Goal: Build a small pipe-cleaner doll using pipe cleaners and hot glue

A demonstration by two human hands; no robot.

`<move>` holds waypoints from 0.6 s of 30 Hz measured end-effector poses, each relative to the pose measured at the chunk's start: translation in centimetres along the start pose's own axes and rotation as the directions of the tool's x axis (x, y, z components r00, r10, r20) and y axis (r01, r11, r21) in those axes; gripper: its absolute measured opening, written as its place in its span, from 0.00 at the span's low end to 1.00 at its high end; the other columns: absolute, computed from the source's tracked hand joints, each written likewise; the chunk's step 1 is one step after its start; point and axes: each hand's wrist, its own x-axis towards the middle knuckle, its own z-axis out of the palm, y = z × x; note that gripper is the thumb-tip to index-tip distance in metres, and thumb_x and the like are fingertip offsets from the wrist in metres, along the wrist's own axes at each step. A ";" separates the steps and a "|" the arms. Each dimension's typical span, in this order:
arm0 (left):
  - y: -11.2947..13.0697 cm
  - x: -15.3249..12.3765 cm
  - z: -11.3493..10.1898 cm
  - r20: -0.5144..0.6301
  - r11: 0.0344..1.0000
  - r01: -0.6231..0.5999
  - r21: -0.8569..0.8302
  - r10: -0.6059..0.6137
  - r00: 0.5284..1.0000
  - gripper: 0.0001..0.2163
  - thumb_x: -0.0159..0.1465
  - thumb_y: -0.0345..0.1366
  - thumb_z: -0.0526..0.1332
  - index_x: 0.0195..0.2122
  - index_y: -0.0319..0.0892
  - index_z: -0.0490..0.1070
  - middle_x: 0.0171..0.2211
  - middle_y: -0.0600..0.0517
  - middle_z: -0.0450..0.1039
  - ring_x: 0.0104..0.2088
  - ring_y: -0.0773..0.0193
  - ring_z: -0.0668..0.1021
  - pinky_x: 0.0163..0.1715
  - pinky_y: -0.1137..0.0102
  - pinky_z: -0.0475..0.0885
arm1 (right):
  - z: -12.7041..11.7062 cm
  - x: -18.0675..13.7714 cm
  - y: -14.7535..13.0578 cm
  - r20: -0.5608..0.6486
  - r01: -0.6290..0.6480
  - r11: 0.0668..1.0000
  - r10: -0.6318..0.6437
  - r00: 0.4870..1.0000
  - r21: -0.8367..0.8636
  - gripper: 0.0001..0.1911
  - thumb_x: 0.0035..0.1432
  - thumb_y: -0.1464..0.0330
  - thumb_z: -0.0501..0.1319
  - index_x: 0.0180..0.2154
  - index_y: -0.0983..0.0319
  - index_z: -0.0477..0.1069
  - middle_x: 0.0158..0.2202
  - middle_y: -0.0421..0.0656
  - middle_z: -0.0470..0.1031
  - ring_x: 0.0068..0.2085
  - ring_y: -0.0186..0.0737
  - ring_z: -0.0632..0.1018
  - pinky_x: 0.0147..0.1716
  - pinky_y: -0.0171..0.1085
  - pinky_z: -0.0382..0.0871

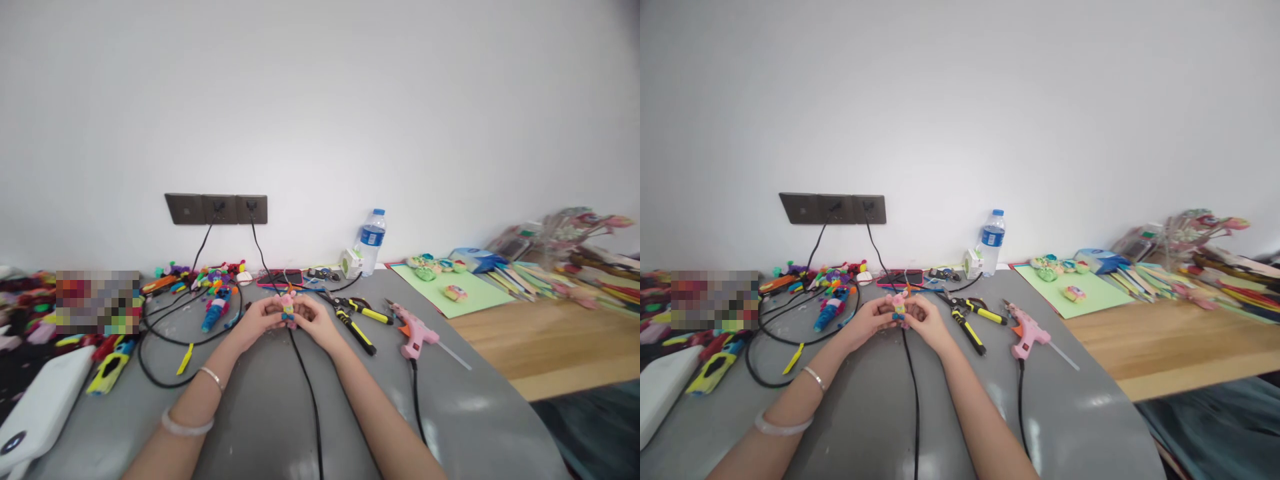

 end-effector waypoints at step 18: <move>0.6 0.5 -0.6 -0.169 0.925 -0.214 0.315 0.277 0.946 0.17 0.52 0.45 0.69 0.40 0.40 0.77 0.37 0.47 0.78 0.34 0.61 0.77 0.30 0.71 0.70 | 0.0 0.2 0.6 -0.006 -0.111 0.987 0.112 0.994 0.118 0.19 0.53 0.55 0.66 0.39 0.63 0.70 0.24 0.40 0.76 0.24 0.37 0.78 0.27 0.35 0.71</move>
